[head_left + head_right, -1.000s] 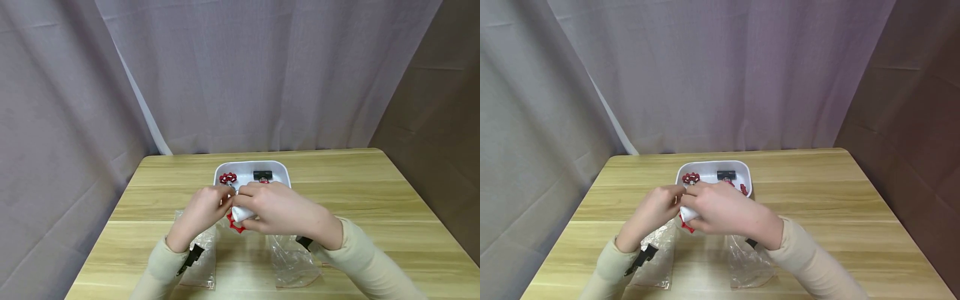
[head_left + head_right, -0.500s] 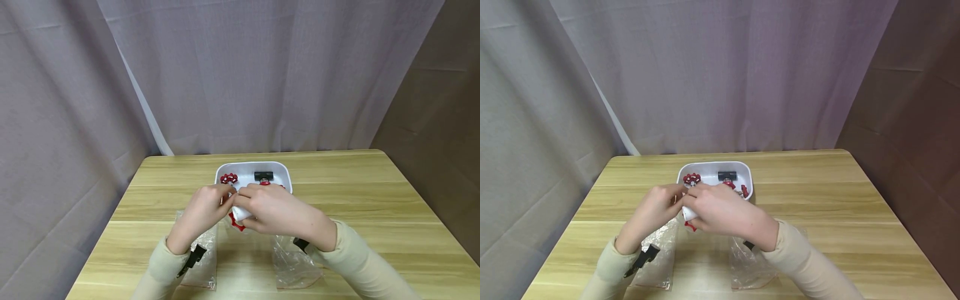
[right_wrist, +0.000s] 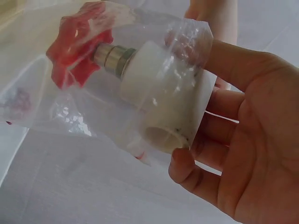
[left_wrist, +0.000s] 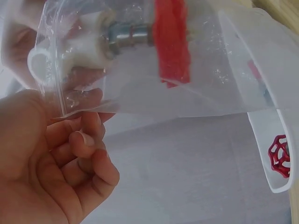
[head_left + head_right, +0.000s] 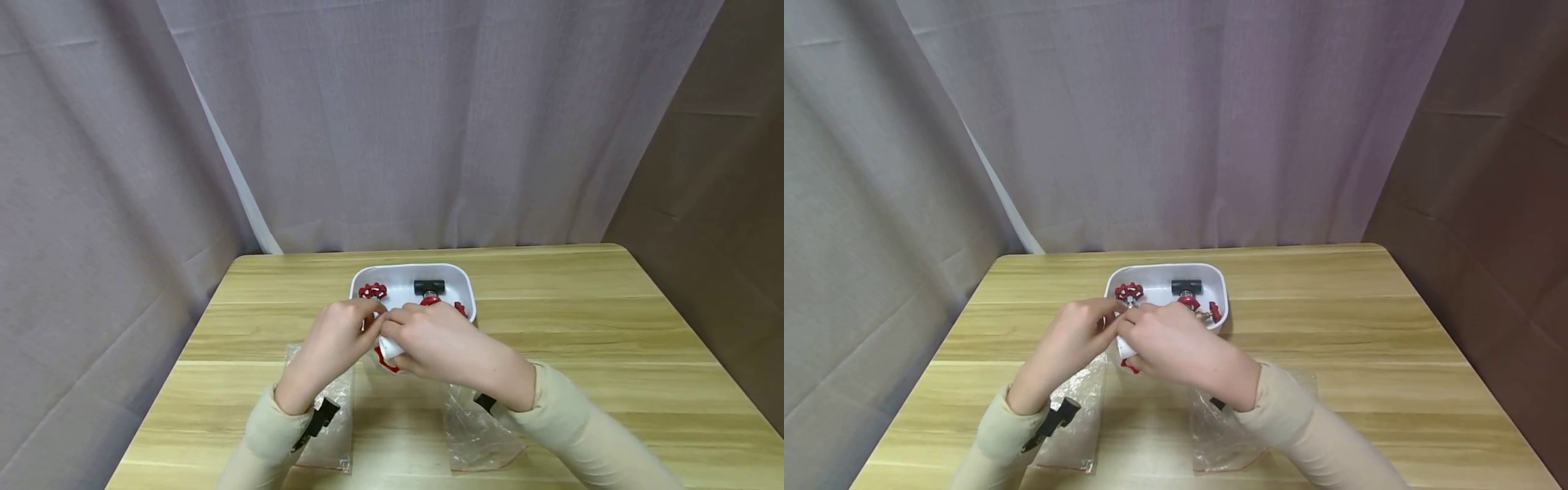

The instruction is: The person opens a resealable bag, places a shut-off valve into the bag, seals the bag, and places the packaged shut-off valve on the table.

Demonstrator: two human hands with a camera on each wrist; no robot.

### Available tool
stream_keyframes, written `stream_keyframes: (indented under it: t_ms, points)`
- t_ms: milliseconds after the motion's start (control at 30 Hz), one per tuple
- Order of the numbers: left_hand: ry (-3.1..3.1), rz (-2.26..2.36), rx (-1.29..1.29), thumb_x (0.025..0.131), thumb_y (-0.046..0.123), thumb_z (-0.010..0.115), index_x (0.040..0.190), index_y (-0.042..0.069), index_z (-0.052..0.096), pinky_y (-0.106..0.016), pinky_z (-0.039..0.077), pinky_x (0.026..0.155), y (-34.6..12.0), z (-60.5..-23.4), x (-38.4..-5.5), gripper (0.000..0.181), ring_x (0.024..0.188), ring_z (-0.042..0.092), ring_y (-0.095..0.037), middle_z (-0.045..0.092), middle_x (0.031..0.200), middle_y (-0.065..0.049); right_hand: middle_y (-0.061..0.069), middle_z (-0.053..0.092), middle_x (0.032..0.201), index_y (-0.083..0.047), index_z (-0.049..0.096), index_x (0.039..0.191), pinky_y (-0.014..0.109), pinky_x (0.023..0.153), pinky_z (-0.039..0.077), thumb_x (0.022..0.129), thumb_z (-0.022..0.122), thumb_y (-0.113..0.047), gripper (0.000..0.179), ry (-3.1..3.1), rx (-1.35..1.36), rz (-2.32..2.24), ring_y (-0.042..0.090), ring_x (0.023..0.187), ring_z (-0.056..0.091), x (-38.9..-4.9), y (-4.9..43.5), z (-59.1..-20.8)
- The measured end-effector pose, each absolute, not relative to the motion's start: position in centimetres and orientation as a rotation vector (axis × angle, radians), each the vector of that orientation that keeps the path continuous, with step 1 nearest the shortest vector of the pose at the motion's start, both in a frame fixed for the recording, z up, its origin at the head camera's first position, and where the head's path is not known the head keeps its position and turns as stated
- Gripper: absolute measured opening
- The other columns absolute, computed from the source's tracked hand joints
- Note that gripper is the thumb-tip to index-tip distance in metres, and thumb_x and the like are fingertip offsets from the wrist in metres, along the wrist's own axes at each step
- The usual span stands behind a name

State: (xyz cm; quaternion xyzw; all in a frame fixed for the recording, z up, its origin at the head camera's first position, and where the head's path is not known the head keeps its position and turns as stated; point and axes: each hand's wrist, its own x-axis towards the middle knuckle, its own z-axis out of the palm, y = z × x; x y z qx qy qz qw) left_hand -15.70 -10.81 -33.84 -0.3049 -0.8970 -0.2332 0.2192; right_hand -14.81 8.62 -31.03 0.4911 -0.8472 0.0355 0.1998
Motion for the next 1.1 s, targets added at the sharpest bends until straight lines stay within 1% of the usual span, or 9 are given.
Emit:
stream_keyframes:
  t_ms: [133,267,333,467,567,767,933,1100]
  points:
    - [-2.489,-0.667,-0.835,0.095,0.013,0.069,0.086,0.014,0.071,-0.024,0.041,0.053,-10.74,-33.88,-15.79,0.01,0.057,0.046,-0.006,0.063,0.074,0.006,-0.004,0.065,0.084,-0.014,0.065,0.086,0.029,0.051,0.048,0.076,0.083,-0.025,0.023,-2.407,1.366,0.09,0.013,0.066,0.06,-14.86,8.55,-31.52]
    - [-2.459,-0.671,-0.847,0.096,0.015,0.07,0.085,0.014,0.071,-0.024,0.043,0.054,-10.69,-33.94,-15.83,0.011,0.058,0.047,-0.006,0.062,0.073,0.006,-0.005,0.064,0.081,-0.016,0.064,0.081,0.032,0.051,0.049,0.078,0.082,-0.03,0.023,-2.434,1.35,0.094,0.014,0.065,0.06,-14.84,8.48,-31.84]
    - [-2.438,-0.66,-0.853,0.096,0.015,0.07,0.084,0.014,0.071,-0.025,0.044,0.055,-10.64,-34.0,-15.86,0.012,0.059,0.048,-0.007,0.062,0.072,0.006,-0.005,0.063,0.078,-0.016,0.063,0.079,0.033,0.052,0.049,0.078,0.082,-0.027,0.022,-2.464,1.346,0.103,0.014,0.066,0.06,-14.85,8.5,-31.89]
    - [-2.4,-0.636,-0.856,0.096,0.015,0.07,0.084,0.013,0.07,-0.028,0.048,0.057,-10.53,-34.15,-15.8,0.012,0.061,0.055,-0.009,0.065,0.075,0.004,-0.006,0.061,0.074,-0.017,0.06,0.076,0.033,0.051,0.049,0.076,0.08,-0.02,0.02,-2.543,1.353,0.133,0.013,0.064,0.059,-14.9,8.54,-31.89]
    - [-2.374,-0.629,-0.861,0.096,0.014,0.07,0.086,0.013,0.071,-0.031,0.051,0.059,-10.43,-34.28,-15.75,0.01,0.065,0.061,-0.01,0.067,0.078,0.003,-0.006,0.063,0.075,-0.017,0.061,0.077,0.034,0.052,0.049,0.076,0.081,-0.019,0.02,-2.59,1.365,0.12,0.013,0.065,0.061,-14.96,8.47,-31.91]
    - [-2.331,-0.644,-0.882,0.095,0.015,0.071,0.09,0.012,0.073,-0.031,0.054,0.063,-10.34,-34.32,-15.61,0.007,0.069,0.065,-0.011,0.069,0.081,0.003,-0.004,0.065,0.076,-0.015,0.066,0.085,0.036,0.054,0.051,0.079,0.081,-0.022,0.017,-2.623,1.397,0.046,0.015,0.066,0.063,-14.82,8.3,-31.84]
    - [-2.31,-0.648,-0.902,0.095,0.016,0.071,0.091,0.012,0.074,-0.03,0.055,0.064,-10.38,-34.26,-15.44,0.006,0.071,0.067,-0.011,0.069,0.082,0.004,-0.005,0.063,0.071,-0.016,0.063,0.082,0.034,0.049,0.048,0.079,0.08,-0.02,0.018,-2.642,1.405,0.045,0.014,0.062,0.061,-14.59,8.3,-31.74]
    - [-2.292,-0.641,-0.908,0.095,0.016,0.071,0.09,0.012,0.073,-0.031,0.055,0.064,-10.46,-34.2,-15.28,0.007,0.071,0.068,-0.012,0.069,0.082,0.004,-0.004,0.065,0.074,-0.016,0.061,0.08,0.035,0.048,0.046,0.079,0.08,-0.02,0.019,-2.646,1.395,0.044,0.014,0.063,0.061,-14.37,8.28,-31.69]
